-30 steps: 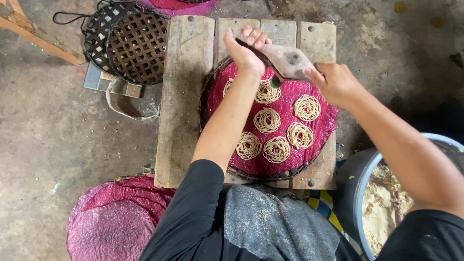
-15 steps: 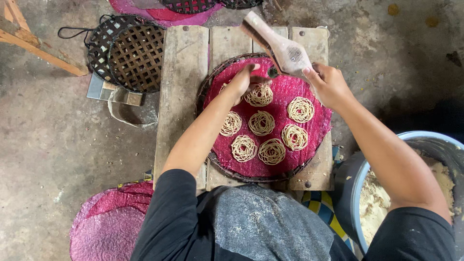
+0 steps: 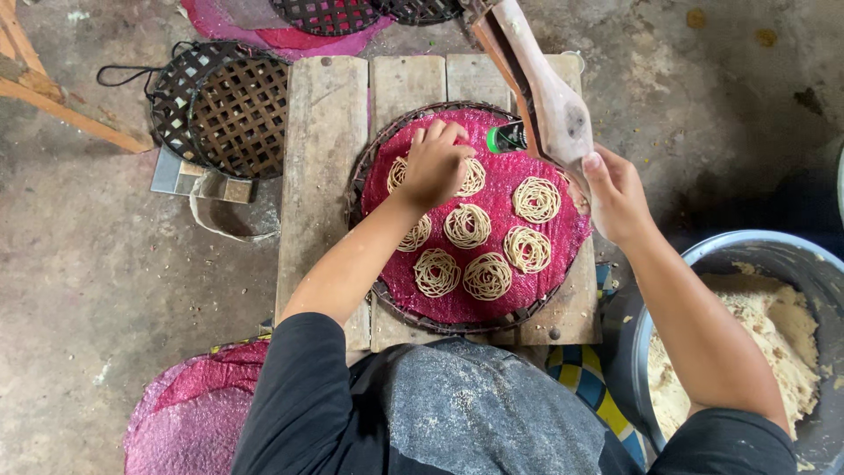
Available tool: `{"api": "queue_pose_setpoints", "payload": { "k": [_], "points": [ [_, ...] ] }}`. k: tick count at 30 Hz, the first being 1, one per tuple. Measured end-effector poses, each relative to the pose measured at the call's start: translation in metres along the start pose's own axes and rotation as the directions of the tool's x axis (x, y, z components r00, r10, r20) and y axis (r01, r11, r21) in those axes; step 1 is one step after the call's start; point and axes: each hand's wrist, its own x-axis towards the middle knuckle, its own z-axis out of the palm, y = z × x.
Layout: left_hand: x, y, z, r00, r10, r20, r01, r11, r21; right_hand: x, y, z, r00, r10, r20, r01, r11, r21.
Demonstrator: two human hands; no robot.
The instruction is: The person sits at a low board and uses a wooden hand press to extrude dough into noodle nests onto pink mesh trays. They scoop dough from a bucket into the press, squeeze the handles to extrude a nest, cut the strands, arrange the nests on the trays, and move filled trays aside.
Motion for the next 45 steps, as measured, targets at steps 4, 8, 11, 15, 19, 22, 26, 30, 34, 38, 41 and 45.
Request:
{"api": "queue_pose_setpoints", "payload": {
  "k": [4,8,11,15,19,22,26,30,34,38,41,45],
  "points": [
    [-0.004,-0.003,0.012,0.999,0.044,-0.032,-0.047,0.993,-0.110,-0.016,0.002,-0.009,0.999,-0.029,-0.018,0.030,0.994,0.102],
    [0.001,0.007,-0.016,0.991,0.109,0.077,-0.105,0.993,-0.060,-0.027,-0.004,-0.013,0.999,-0.028,-0.034,0.032,0.992,0.126],
    [0.014,0.024,-0.068,0.989,0.077,-0.125,-0.101,0.974,-0.204,-0.036,-0.029,-0.009,0.998,-0.055,0.009,0.055,0.998,0.007],
    [0.011,0.080,-0.135,0.911,0.354,0.212,-0.219,0.850,-0.479,-0.057,-0.084,0.003,0.990,-0.075,0.117,0.131,0.787,-0.602],
    [-0.019,0.131,-0.182,0.669,0.555,0.494,0.064,0.620,-0.782,-0.085,-0.138,0.020,0.747,-0.435,0.503,0.634,0.235,-0.737],
    [-0.049,0.151,-0.203,0.617,0.655,0.436,0.162,0.437,-0.885,-0.094,-0.160,0.025,0.458,-0.525,0.717,0.873,0.113,-0.474],
    [-0.071,0.180,-0.202,0.503,0.723,0.473,0.130,0.478,-0.869,-0.144,-0.147,0.019,0.643,-0.200,0.740,0.717,0.498,-0.488],
    [-0.075,0.208,-0.175,0.480,0.595,0.645,-0.081,0.761,-0.643,-0.212,-0.103,-0.011,0.729,-0.143,0.669,0.436,0.851,-0.293],
    [-0.050,0.211,-0.121,0.462,0.559,0.689,0.252,0.662,-0.706,-0.279,-0.088,-0.051,0.866,-0.268,0.423,0.406,0.871,-0.278],
    [0.006,0.192,-0.050,0.438,0.620,0.652,-0.002,0.726,-0.688,-0.339,-0.108,-0.090,0.885,-0.431,0.176,0.346,0.356,-0.868],
    [0.004,0.210,0.006,0.040,0.694,0.719,0.604,0.557,-0.570,-0.364,-0.118,-0.117,0.869,-0.422,0.259,0.171,-0.234,-0.957],
    [-0.059,0.295,0.083,0.124,0.844,0.522,0.834,0.196,-0.516,-0.374,-0.107,-0.146,0.832,-0.505,0.228,-0.057,-0.488,-0.871]
  ]
}}
